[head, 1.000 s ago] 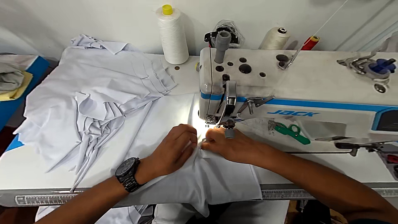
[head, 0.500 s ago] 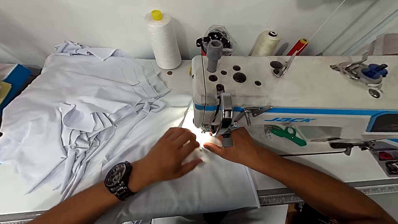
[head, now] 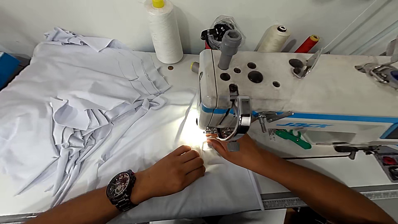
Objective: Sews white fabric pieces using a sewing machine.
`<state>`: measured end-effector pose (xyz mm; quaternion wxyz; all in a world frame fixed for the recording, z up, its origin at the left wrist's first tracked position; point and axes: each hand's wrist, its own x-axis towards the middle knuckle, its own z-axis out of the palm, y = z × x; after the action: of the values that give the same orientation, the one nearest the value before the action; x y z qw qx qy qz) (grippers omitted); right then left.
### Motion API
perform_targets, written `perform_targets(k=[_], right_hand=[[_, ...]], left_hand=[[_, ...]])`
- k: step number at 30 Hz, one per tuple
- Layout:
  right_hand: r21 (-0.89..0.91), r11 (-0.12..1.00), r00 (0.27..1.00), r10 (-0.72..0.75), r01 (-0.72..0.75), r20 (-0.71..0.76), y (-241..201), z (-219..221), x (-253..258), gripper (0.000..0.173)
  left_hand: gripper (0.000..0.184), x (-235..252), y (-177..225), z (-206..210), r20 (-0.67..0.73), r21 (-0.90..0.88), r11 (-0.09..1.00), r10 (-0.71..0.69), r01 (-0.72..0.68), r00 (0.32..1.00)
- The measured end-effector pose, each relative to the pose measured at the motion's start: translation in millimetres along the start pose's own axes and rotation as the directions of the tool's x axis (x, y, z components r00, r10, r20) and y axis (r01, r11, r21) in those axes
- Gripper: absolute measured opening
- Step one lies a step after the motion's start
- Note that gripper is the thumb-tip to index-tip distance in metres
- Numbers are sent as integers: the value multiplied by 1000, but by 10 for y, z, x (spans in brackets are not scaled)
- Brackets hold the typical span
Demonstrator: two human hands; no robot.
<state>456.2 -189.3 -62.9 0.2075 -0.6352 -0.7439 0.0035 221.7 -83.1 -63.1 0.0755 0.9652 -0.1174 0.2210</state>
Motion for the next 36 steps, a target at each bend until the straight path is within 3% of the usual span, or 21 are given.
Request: perform_targets(k=[6,9,13,17,21,26,31,34,36], right_hand=[[6,1000,998,21,-20,-63,28,21,-40,20],[-30,999,999,34,-35,-39,16,39,-39,24],[-2,997,996,80,-80,-39,1,37,-52,25],[46,995,996,88,-87,-18,-115,27,-29,23],[42,999,1000,-30,30,6,-80,35,-7,20],[73,990,989,-129,123,73,8,17,-25,23],[108,992,979,-80,60,187,-30,-7,36,28],[143,990,981,-20,-8,195,-18,-11,28,27],[94,995,996,-27,18,89,3,27,-9,23]], left_hand=[[23,-18,-11,7,42,-78,995,61,-57,997],[27,-26,-5,24,5,-64,997,-50,50,999],[74,-23,-142,-32,15,27,918,-396,395,918],[86,-119,-308,-132,143,82,923,-385,377,912],[73,-70,-211,-184,78,70,946,-321,316,944],[31,-58,-146,-53,36,19,998,-61,61,997],[22,-96,-50,-19,12,-88,996,24,-23,1000],[22,-133,-14,-12,13,-115,993,-39,40,999],[30,-162,0,-28,4,-122,978,-169,168,986]])
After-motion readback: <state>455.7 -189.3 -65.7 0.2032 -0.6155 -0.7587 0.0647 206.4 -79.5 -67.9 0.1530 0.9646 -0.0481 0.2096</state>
